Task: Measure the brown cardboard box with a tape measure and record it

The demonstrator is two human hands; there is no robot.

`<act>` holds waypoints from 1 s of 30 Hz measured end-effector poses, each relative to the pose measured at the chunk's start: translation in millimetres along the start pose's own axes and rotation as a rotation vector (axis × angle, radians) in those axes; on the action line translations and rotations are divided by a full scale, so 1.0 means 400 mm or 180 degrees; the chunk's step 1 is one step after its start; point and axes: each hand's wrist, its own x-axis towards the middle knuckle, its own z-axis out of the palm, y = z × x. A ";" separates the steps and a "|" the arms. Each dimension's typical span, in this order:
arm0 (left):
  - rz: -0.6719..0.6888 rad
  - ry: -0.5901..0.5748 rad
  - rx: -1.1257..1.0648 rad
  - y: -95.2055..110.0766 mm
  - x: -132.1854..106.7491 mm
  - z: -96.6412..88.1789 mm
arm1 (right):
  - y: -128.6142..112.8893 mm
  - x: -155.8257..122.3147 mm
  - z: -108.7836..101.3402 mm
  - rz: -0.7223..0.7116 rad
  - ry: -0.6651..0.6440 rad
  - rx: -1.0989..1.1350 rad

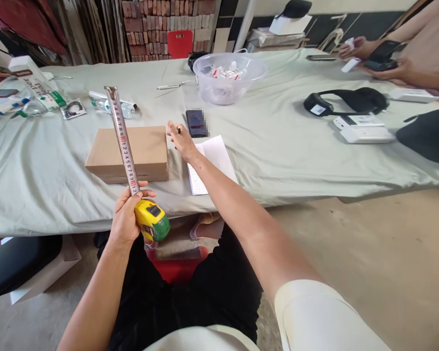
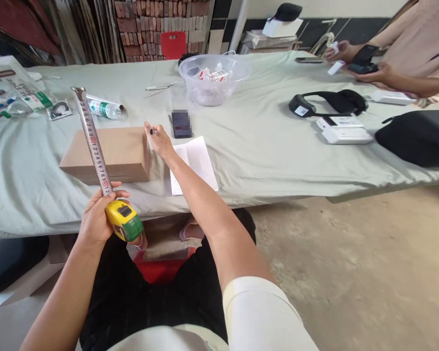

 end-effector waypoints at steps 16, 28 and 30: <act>-0.0648 -0.1159 -0.0136 -0.057 0.122 0.219 | 0.063 -0.145 -0.230 0.0121 0.0706 0.0061; -0.0958 -0.0782 -0.0133 -0.099 0.251 0.259 | 0.140 -0.078 -0.226 -0.0237 0.0770 -0.0680; -0.0992 -0.0699 -0.0055 -0.103 0.255 0.261 | 0.148 -0.084 -0.228 -0.0286 0.0866 -0.0755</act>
